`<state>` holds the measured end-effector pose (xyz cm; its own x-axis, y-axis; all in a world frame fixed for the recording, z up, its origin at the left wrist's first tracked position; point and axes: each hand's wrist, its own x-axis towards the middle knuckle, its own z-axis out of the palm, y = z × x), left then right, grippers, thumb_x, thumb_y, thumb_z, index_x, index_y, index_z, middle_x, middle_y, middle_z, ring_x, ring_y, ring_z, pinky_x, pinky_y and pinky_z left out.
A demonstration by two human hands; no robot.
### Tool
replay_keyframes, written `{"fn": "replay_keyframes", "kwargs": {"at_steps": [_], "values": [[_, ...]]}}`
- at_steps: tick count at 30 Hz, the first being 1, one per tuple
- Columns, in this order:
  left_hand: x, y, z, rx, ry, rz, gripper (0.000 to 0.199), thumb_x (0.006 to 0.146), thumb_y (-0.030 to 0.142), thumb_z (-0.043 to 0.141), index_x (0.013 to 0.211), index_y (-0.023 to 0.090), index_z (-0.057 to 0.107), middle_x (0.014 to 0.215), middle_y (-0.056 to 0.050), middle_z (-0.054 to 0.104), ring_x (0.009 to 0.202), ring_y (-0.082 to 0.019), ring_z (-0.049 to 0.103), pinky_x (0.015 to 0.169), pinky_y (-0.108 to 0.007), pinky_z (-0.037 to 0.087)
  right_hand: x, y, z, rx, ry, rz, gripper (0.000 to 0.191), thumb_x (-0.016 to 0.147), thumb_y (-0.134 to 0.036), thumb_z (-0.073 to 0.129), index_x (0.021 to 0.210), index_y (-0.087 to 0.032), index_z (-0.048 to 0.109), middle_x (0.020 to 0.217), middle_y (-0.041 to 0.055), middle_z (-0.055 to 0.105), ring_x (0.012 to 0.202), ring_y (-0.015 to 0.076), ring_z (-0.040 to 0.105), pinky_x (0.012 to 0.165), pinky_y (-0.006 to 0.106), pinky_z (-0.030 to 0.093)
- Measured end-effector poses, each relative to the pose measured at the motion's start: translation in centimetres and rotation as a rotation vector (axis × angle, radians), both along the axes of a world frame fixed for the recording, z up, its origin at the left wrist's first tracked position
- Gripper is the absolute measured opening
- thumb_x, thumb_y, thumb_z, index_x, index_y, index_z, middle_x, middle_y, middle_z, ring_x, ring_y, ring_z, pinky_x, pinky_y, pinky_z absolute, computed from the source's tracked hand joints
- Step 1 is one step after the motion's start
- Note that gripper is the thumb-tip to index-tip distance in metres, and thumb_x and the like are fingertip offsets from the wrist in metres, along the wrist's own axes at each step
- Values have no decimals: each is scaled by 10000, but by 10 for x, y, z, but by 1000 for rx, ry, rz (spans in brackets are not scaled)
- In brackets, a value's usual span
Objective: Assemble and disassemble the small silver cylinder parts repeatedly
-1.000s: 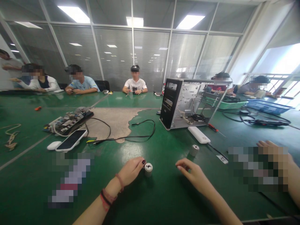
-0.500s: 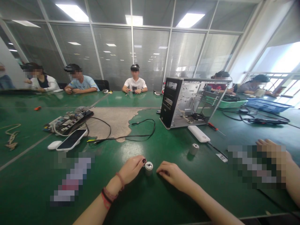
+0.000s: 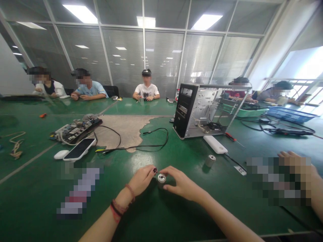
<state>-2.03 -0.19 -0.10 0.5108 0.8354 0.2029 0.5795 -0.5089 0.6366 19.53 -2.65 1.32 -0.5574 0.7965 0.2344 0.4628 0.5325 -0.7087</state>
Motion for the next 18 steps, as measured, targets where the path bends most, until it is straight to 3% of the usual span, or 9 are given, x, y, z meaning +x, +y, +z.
{"fn": "replay_keyframes", "kwargs": {"at_steps": [4,10,14,18], "values": [[-1,1,2,10,-8,24,400,971,353,243,859,179,586,816,-29,623,766,-167,562,734,-261,427,-14,-2,-5,25,21,-21,346,757,-178,641,1089,-209,550,1056,41,603,988,191,556,886,305,417],[-1,1,2,18,4,33,407,966,366,246,849,185,591,811,-32,628,758,-172,566,729,-266,434,-14,-3,-10,74,23,-81,312,769,-186,629,1070,-210,548,1037,40,608,974,199,555,884,323,418],[-5,3,4,14,8,38,413,960,385,248,863,185,596,819,-42,634,762,-179,575,725,-272,445,-4,-4,-13,131,65,-179,318,815,-230,579,1126,-207,519,1084,65,590,1030,215,538,919,356,413],[-8,6,4,32,16,34,409,959,388,248,853,181,585,821,-44,631,771,-180,576,726,-274,445,26,-1,-16,197,169,-363,321,850,-281,529,1161,-209,491,1124,81,575,1057,219,541,936,376,420]]}}
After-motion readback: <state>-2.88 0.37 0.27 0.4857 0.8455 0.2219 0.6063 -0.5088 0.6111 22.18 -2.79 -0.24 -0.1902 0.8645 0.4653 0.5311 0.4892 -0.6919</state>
